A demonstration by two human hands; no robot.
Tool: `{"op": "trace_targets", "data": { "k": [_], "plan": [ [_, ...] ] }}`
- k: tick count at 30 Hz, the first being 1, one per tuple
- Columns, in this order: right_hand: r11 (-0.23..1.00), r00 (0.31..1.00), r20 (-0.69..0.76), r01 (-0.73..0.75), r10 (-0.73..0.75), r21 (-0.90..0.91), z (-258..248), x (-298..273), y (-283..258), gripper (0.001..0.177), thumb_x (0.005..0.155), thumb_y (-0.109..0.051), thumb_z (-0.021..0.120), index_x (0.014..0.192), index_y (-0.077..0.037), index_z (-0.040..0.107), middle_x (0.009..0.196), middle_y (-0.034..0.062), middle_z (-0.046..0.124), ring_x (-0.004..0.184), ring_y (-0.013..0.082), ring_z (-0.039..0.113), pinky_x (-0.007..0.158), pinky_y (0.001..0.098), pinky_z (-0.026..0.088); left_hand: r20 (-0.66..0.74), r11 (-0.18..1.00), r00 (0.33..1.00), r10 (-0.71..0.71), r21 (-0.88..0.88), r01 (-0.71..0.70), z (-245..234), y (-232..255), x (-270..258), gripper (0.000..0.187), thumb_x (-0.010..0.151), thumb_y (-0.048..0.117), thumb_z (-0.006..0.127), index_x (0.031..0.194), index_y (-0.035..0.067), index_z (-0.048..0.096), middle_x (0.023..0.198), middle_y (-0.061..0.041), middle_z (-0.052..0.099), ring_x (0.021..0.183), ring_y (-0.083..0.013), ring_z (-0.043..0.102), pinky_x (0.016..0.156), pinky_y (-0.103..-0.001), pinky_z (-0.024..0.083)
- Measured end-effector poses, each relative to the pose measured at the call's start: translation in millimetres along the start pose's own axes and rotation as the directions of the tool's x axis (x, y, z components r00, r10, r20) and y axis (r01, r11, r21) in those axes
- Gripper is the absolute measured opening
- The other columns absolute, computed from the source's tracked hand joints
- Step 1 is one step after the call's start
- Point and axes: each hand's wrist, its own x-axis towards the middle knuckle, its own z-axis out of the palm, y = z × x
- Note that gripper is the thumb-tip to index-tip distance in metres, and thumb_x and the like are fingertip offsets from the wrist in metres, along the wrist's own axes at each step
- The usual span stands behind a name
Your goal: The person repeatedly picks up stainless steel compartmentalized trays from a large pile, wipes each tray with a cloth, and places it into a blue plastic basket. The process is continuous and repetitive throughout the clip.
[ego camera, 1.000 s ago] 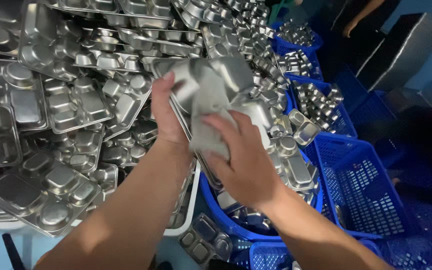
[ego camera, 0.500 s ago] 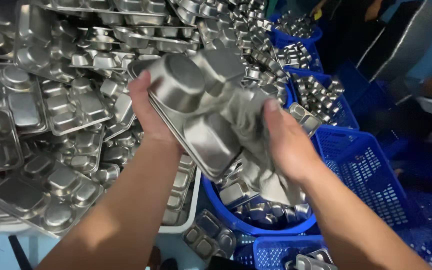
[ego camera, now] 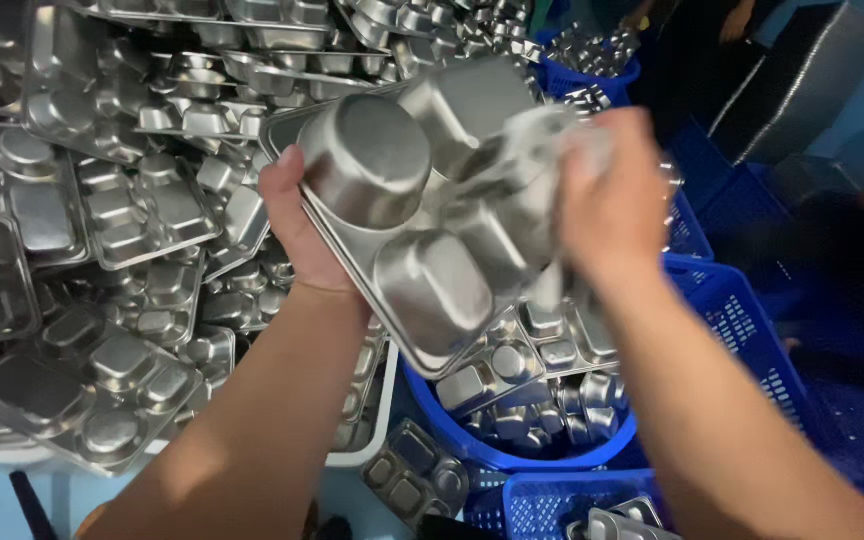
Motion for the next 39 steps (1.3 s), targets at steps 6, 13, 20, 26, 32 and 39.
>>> {"op": "trace_targets", "data": {
  "k": [6, 13, 20, 26, 32, 39],
  "plan": [
    [0.364, 0.724, 0.452, -0.668, 0.521, 0.649, 20.7, 32.3, 7.3, 0.054, 0.102, -0.046, 0.043, 0.139, -0.008, 0.055, 0.130, 0.0094, 0.068, 0.116, 0.0249, 0.067, 0.097, 0.0415, 0.054, 0.115, 0.990, 0.984, -0.136, 0.058, 0.130, -9.7, -17.2, -6.3, 0.075, 0.086, 0.056, 0.065, 0.138, 0.002, 0.060, 0.123, -0.018, 0.068, 0.112, -0.0343, 0.064, 0.095, -0.046, 0.054],
    [0.810, 0.875, 0.157, 0.338, -0.459, 0.480, 27.3, -63.4, -55.8, 0.052, 0.116, -0.040, 0.032, 0.153, -0.010, 0.053, 0.164, 0.0236, 0.043, 0.159, 0.0386, 0.033, 0.131, 0.0417, 0.021, -0.220, 0.968, 0.960, -0.173, 0.140, 0.207, -16.0, -17.6, -16.5, 0.068, 0.082, 0.049, 0.057, 0.131, 0.002, 0.062, 0.120, -0.016, 0.071, 0.108, -0.0302, 0.071, 0.100, -0.046, 0.055],
    [0.971, 0.957, 0.251, 0.092, -0.148, 0.220, 68.2, 38.0, 34.1, 0.049, 0.108, -0.038, 0.039, 0.146, -0.012, 0.055, 0.151, 0.0154, 0.054, 0.146, 0.0404, 0.039, 0.125, 0.0457, 0.017, 0.003, 0.941, 0.942, -0.336, 0.039, 0.336, 4.9, -18.2, -28.9, 0.063, 0.085, 0.042, 0.059, 0.128, -0.004, 0.063, 0.116, -0.019, 0.073, 0.106, -0.0324, 0.072, 0.100, -0.048, 0.056],
    [0.995, 0.999, 0.028, 0.022, -0.024, 0.100, 47.7, -3.7, 12.4, 0.036, 0.104, -0.029, 0.050, 0.127, -0.009, 0.068, 0.125, 0.0180, 0.062, 0.121, 0.0364, 0.052, 0.106, 0.0439, 0.038, -0.234, 0.942, 0.931, -0.279, 0.120, 0.313, 23.6, -35.4, -26.6, 0.056, 0.083, 0.041, 0.059, 0.125, 0.006, 0.066, 0.112, -0.013, 0.071, 0.100, -0.0298, 0.071, 0.092, -0.049, 0.056],
    [0.940, 0.953, -0.052, 0.303, -0.298, 0.158, 28.8, -33.7, -4.5, 0.024, 0.101, -0.021, 0.064, 0.117, -0.004, 0.068, 0.113, 0.0191, 0.061, 0.107, 0.0377, 0.058, 0.095, 0.0445, 0.046, -0.272, 0.928, 0.902, -0.336, 0.069, 0.366, 13.4, -36.5, -29.4, 0.060, 0.084, 0.047, 0.059, 0.124, 0.004, 0.066, 0.108, -0.016, 0.073, 0.096, -0.0317, 0.071, 0.088, -0.049, 0.056],
    [0.998, 0.992, -0.119, -0.045, 0.051, 0.053, 53.8, 22.2, 65.7, 0.026, 0.098, -0.027, 0.064, 0.107, -0.003, 0.070, 0.101, 0.0235, 0.070, 0.096, 0.0439, 0.066, 0.085, 0.0502, 0.050, -0.013, 0.915, 0.924, -0.382, -0.145, 0.377, -6.6, -14.2, -27.2, 0.073, 0.081, 0.046, 0.061, 0.132, -0.006, 0.059, 0.121, -0.026, 0.069, 0.107, -0.0393, 0.072, 0.096, -0.048, 0.059]
  ]
}}
